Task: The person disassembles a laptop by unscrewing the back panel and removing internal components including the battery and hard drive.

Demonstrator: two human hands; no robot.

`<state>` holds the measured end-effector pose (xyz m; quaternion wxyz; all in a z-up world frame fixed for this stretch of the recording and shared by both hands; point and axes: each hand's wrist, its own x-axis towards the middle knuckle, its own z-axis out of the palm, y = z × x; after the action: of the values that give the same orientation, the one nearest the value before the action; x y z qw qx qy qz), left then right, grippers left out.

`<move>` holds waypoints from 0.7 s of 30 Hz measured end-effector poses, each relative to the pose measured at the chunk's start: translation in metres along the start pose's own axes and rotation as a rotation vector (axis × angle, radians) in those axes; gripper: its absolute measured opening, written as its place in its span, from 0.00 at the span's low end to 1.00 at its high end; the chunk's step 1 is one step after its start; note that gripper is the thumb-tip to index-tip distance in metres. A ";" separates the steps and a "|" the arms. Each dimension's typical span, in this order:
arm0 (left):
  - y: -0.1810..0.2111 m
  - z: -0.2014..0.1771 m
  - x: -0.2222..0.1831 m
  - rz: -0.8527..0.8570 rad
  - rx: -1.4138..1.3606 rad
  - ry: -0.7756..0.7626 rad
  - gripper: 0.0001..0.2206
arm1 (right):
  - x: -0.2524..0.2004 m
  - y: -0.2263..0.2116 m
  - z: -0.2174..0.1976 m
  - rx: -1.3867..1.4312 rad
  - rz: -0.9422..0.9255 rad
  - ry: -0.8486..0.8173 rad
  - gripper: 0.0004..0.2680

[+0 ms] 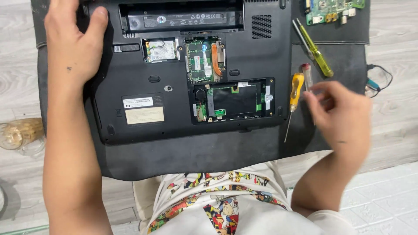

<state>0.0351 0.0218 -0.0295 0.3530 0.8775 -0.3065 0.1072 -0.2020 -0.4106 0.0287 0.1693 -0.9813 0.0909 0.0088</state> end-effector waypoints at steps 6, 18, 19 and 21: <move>-0.008 0.004 -0.005 -0.011 0.046 0.025 0.08 | 0.008 -0.010 0.023 -0.054 0.299 -0.127 0.09; 0.000 0.007 0.000 -0.092 0.084 0.020 0.10 | 0.030 -0.089 -0.047 0.409 -0.183 0.009 0.04; -0.002 0.008 0.001 -0.084 0.100 0.017 0.10 | 0.041 -0.107 -0.049 0.467 -0.312 0.042 0.05; 0.004 0.004 0.000 -0.088 0.117 0.035 0.09 | 0.068 -0.138 -0.037 0.367 -0.492 0.022 0.04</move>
<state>0.0329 0.0168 -0.0298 0.3106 0.9073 -0.2545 0.1245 -0.1109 -0.3066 0.1056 0.3400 -0.9269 -0.1476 -0.0595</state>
